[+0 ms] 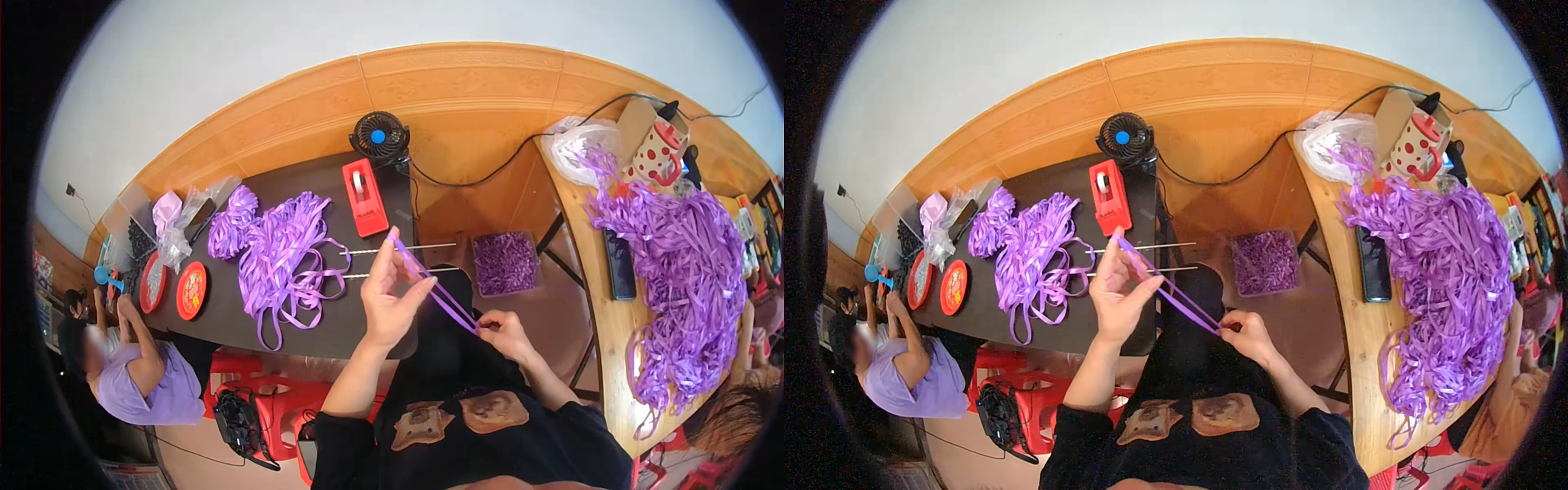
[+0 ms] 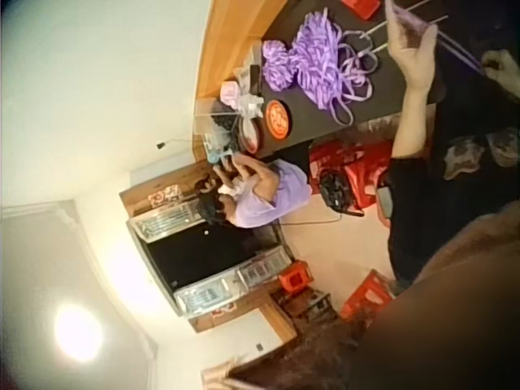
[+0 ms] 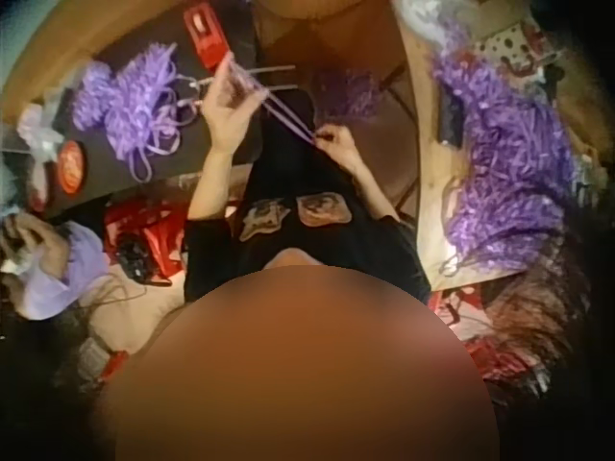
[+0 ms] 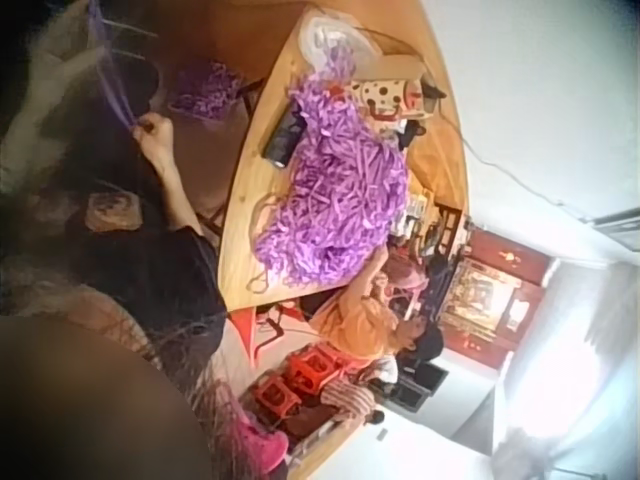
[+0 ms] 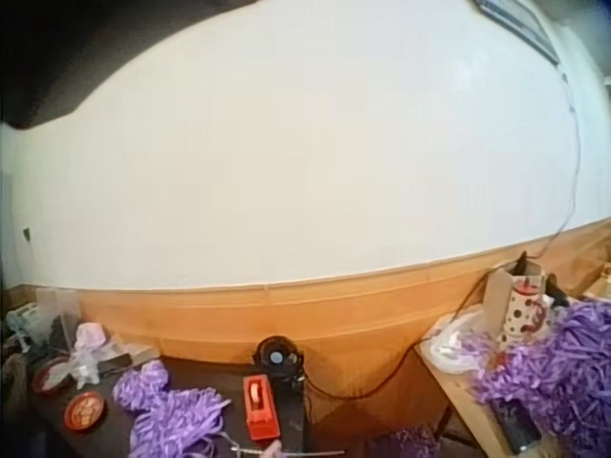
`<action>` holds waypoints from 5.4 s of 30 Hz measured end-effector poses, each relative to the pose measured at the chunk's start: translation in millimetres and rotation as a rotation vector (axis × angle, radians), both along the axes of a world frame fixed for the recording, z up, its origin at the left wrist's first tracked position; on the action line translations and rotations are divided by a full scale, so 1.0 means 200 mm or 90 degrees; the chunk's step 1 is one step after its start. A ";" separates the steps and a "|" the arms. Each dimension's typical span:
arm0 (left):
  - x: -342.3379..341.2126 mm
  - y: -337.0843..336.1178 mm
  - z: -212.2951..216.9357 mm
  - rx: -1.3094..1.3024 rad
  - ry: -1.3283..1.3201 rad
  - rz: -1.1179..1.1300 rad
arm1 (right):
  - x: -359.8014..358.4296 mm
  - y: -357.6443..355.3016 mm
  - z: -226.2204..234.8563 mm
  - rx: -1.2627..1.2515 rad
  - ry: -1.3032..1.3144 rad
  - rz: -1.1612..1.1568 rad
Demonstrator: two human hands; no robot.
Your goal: The person is wrapping purple ribbons around a circular wire frame to make a decorative item.
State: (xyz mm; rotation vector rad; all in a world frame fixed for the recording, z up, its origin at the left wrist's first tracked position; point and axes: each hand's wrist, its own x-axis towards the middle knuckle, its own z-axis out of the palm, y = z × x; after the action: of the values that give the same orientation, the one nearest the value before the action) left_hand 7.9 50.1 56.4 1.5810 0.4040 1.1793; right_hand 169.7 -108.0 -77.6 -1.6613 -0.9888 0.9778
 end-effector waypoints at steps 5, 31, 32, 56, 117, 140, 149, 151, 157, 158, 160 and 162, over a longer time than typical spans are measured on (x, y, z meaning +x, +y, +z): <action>0.03 -0.04 0.00 0.026 0.027 0.005 | -0.01 -0.01 0.00 0.071 -0.027 -0.026; -0.04 -0.12 -0.06 -0.381 0.059 -0.326 | 0.11 0.11 0.45 0.407 -0.261 -0.109; -0.05 -0.13 -0.07 -0.372 0.077 -0.327 | 0.09 0.13 0.53 0.458 -0.236 -0.054; -0.07 -0.21 -0.10 0.325 0.198 0.127 | -0.13 0.20 0.51 0.366 0.003 0.084; 0.32 -0.05 -0.69 -0.396 -0.145 -0.151 | 0.26 0.92 0.20 0.543 -0.624 0.012; 0.36 -0.07 -0.78 -0.532 -0.268 0.103 | 0.15 1.06 0.00 0.492 -0.503 0.014; 0.20 -0.35 -0.73 -0.560 -0.140 -0.022 | 0.09 0.76 -0.27 0.368 -0.462 0.080; 0.11 -0.41 -0.70 -0.535 -0.068 -0.048 | 0.04 0.66 -0.21 0.334 -0.510 0.064; -0.12 -0.50 -0.61 -0.436 0.059 -0.219 | -0.15 0.32 -0.16 0.312 -0.237 0.133; -0.15 -0.50 -0.60 -0.416 0.056 -0.226 | -0.18 0.27 -0.18 0.273 -0.160 0.134; -0.20 -0.51 -0.53 -0.396 0.108 -0.245 | -0.26 0.15 -0.18 0.162 0.049 0.126; -0.24 -0.50 -0.49 -0.394 0.114 -0.280 | -0.30 0.10 -0.18 0.034 0.393 0.043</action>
State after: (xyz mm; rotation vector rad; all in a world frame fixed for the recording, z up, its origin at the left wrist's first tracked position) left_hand -40.7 -49.9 -40.8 1.1465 0.4535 0.5042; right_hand 109.7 -87.4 -113.3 -1.1683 -0.6433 1.3841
